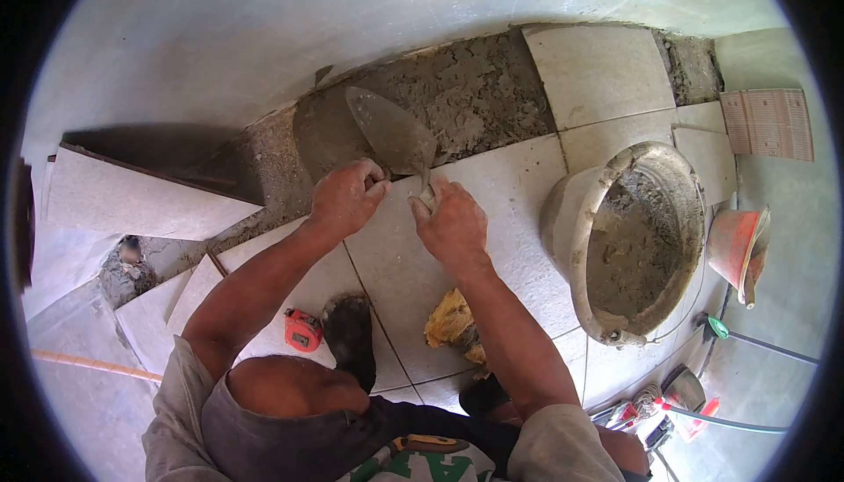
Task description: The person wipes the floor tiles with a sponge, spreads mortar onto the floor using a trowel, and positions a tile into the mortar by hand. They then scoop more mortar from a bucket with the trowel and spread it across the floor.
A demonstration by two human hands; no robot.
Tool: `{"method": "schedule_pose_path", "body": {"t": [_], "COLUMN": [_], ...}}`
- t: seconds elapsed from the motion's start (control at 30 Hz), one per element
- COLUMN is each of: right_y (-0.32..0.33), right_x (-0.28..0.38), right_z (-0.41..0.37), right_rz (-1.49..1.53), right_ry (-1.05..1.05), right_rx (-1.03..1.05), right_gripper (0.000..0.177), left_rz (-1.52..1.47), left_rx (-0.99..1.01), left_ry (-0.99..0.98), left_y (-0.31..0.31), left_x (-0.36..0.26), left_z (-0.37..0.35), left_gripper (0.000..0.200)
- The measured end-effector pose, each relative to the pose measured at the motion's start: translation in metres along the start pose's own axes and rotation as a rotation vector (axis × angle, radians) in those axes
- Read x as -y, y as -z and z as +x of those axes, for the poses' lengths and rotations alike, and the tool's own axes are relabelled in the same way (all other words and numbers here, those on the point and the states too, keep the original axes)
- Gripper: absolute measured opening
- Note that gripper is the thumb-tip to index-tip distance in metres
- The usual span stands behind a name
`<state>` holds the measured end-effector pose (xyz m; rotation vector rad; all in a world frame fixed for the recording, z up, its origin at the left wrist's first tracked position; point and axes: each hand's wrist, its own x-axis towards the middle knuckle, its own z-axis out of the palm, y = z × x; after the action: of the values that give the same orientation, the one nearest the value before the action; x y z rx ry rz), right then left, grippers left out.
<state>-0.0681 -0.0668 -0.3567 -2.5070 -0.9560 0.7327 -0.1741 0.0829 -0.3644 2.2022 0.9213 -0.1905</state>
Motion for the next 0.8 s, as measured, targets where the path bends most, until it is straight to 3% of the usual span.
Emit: {"method": "schedule_pose_path", "body": {"t": [0.23, 0.43, 0.8], "right_y": [0.010, 0.009, 0.009], "right_x": [0.003, 0.001, 0.000], "right_z": [0.002, 0.001, -0.007], "right_rz": [0.001, 0.054, 0.098], "right_ry": [-0.089, -0.110, -0.094], "right_rx": [0.009, -0.037, -0.102], "right_gripper": [0.037, 0.035, 0.031], "left_rz": [0.064, 0.241, 0.317], "left_rx": [-0.088, -0.019, -0.039], "left_ry": [-0.068, -0.048, -0.067], "left_y": [-0.004, -0.001, 0.001], "left_x": [0.009, -0.001, 0.007], "left_z": [-0.003, 0.008, 0.007], "left_gripper": [0.027, 0.035, 0.032]}}
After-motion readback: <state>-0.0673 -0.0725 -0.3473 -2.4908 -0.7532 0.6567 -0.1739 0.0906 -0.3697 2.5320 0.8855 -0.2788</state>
